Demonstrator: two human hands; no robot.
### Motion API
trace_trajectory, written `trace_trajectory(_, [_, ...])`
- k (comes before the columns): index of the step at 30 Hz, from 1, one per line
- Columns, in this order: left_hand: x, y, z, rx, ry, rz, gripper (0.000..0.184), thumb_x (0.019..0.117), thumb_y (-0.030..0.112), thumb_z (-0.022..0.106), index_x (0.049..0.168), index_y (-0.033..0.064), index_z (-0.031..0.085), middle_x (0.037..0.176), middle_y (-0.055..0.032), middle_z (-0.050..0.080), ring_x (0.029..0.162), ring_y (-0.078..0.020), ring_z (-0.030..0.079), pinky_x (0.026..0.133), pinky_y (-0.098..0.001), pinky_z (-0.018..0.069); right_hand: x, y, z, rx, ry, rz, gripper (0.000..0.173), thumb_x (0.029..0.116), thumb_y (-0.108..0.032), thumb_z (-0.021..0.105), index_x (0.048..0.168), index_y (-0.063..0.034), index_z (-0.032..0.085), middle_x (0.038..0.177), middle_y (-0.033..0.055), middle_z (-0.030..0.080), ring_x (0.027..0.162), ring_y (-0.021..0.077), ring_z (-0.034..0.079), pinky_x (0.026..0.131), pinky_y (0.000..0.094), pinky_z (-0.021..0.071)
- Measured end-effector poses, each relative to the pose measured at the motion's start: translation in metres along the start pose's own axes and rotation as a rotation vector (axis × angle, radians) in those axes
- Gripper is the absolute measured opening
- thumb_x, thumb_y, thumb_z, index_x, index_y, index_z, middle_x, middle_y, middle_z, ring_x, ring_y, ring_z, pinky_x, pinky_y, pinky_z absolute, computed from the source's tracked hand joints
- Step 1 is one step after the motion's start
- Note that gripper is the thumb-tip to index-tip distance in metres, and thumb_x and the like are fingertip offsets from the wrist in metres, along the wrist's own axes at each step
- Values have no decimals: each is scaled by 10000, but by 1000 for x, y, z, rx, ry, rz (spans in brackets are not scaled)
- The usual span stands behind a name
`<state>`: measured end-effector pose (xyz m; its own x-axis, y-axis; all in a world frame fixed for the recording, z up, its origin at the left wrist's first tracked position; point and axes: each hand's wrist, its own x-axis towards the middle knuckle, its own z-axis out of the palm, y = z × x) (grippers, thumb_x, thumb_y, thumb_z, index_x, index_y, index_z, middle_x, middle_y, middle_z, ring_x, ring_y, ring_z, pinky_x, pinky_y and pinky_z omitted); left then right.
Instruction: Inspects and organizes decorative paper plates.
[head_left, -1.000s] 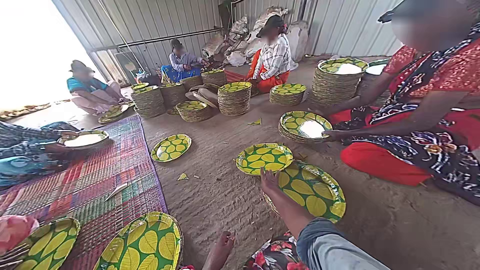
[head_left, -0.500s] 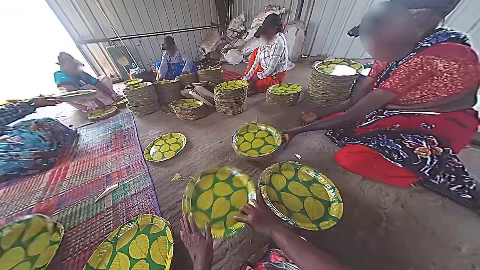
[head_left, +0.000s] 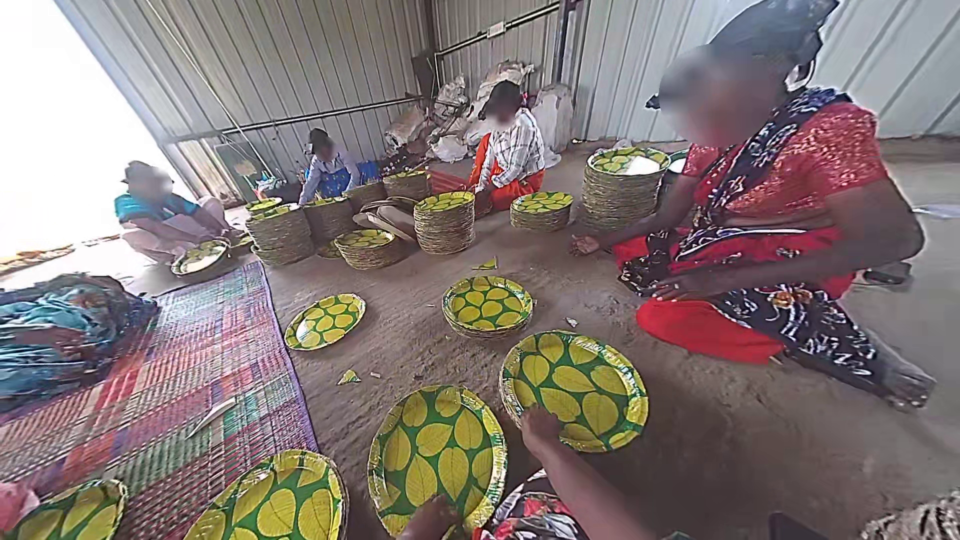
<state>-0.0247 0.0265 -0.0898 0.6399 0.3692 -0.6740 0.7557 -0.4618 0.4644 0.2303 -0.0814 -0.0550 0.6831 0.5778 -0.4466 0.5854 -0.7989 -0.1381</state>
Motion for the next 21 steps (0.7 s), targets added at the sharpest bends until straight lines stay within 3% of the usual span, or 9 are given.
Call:
trace_trajectory(3, [1,3,0,34,29,-16,563,1097,352,472,1525,-13,438,1553,-261,461,1465,-396,433,1216,-568,313,0,1,-1,33,7,12,356,1007,-42,546,1344,51,609,1499,269,495,1389,430,486,1098,605,408])
trace_trajectory(8, [-4,6,-4,7,46,-41,560,1110,347,443,1551,5,409,1537,-257,486,1465,-393,437,1221,-556,307,3,10,-1,150,59,-9,448,1083,-235,512,1479,-26,525,1538,244,482,1455,405,431,1189,628,295])
trace_trajectory(12, [-1,3,-3,2,48,-60,571,1109,367,434,1568,30,389,1533,-249,493,1450,-390,459,1209,-555,332,-2,4,0,118,171,-23,437,1008,-45,535,1439,23,537,1498,257,507,1422,409,460,1150,608,351])
trace_trajectory(14, [-5,7,-2,-7,188,-71,646,1081,369,507,1593,21,324,1594,-268,397,1489,-408,394,1208,-584,324,-7,-2,-5,91,352,-170,397,1016,-18,494,1402,26,575,1438,254,565,1377,397,514,1107,576,402])
trace_trajectory(17, [-14,15,1,31,657,-34,982,920,342,754,1643,35,165,1705,-269,66,1590,-423,79,1239,-667,103,-22,-13,0,81,367,-540,384,1029,34,447,1374,27,615,1415,252,593,1347,406,556,1105,559,444])
trace_trajectory(19, [-11,16,-2,107,958,73,1069,774,269,869,1617,6,266,1691,-302,96,1584,-454,61,1232,-682,8,-25,-19,9,9,271,-805,345,1021,57,463,1304,23,658,1361,252,633,1307,418,588,1085,562,467])
trace_trajectory(20, [-12,17,-4,160,1007,120,1008,759,236,871,1590,9,348,1677,-305,168,1577,-465,108,1227,-695,14,-23,-21,17,-29,236,-927,303,1031,21,481,1257,18,684,1301,246,664,1264,417,613,1070,561,477])
trace_trajectory(21, [-15,19,-4,200,938,130,880,802,208,833,1563,40,424,1676,-271,221,1577,-449,133,1228,-697,17,-16,-22,26,-55,215,-1029,269,1032,-22,512,1213,12,708,1244,239,690,1220,417,638,1057,569,480])
